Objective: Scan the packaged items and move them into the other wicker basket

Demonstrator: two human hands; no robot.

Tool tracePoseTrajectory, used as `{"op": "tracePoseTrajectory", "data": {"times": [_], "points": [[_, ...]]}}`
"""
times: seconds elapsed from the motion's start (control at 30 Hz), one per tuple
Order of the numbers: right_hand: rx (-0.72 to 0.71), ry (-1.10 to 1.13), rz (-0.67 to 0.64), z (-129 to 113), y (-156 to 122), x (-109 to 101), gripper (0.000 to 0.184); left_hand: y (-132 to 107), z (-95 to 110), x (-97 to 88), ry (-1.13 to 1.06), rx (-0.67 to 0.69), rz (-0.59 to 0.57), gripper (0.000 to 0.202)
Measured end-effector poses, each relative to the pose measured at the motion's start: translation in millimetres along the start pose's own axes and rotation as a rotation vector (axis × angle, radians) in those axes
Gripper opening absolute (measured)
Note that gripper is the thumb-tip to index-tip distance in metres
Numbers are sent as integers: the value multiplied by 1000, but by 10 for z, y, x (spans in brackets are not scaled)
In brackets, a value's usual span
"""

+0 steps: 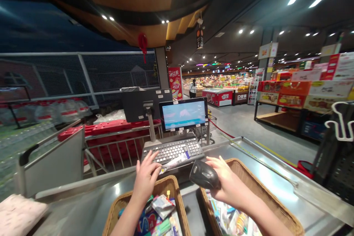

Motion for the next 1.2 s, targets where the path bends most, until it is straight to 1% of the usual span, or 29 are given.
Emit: {"op": "tracePoseTrajectory", "data": {"times": [0.13,0.23,0.37,0.5,0.6,0.7,0.8,0.87,0.93,1.03,1.13,1.2], "points": [[-27,4,-34,-62,32,125,60,-190,-143,-58,20,-50,-36,31],[-45,5,-62,-115,61,225,60,-377,-261,-98,36,-90,-72,30],[-62,-11,-100,-173,109,377,59,-681,-447,-134,58,-138,-109,31],[-81,-21,-131,-208,132,544,53,-1006,-649,-146,76,-186,-164,32],[-108,-6,-135,-240,143,650,50,-1230,-759,-139,84,-208,-245,32],[-127,24,-142,-283,160,729,51,-1433,-823,-111,75,-203,-338,32],[-125,45,-157,-319,172,783,48,-1616,-851,-41,58,-156,-466,28],[-118,52,-175,-329,170,805,46,-1707,-866,9,91,-139,-553,23],[-108,50,-177,-321,155,799,49,-1728,-869,22,152,-148,-566,19],[-89,39,-132,-272,102,698,55,-1601,-789,-1,180,-141,-502,24],[-59,45,-68,-181,9,470,59,-1336,-581,47,136,-74,-485,29],[-47,48,-27,-102,-72,263,57,-1122,-362,146,95,4,-471,29]]}}
Point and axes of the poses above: each hand's wrist, its own y-axis towards the middle knuckle, its own x-axis out of the palm, z = x × y, the point moved 4 cm from there along y, towards the middle knuckle, and after that the axes turned 8 degrees about y, right-handed, at the moved point
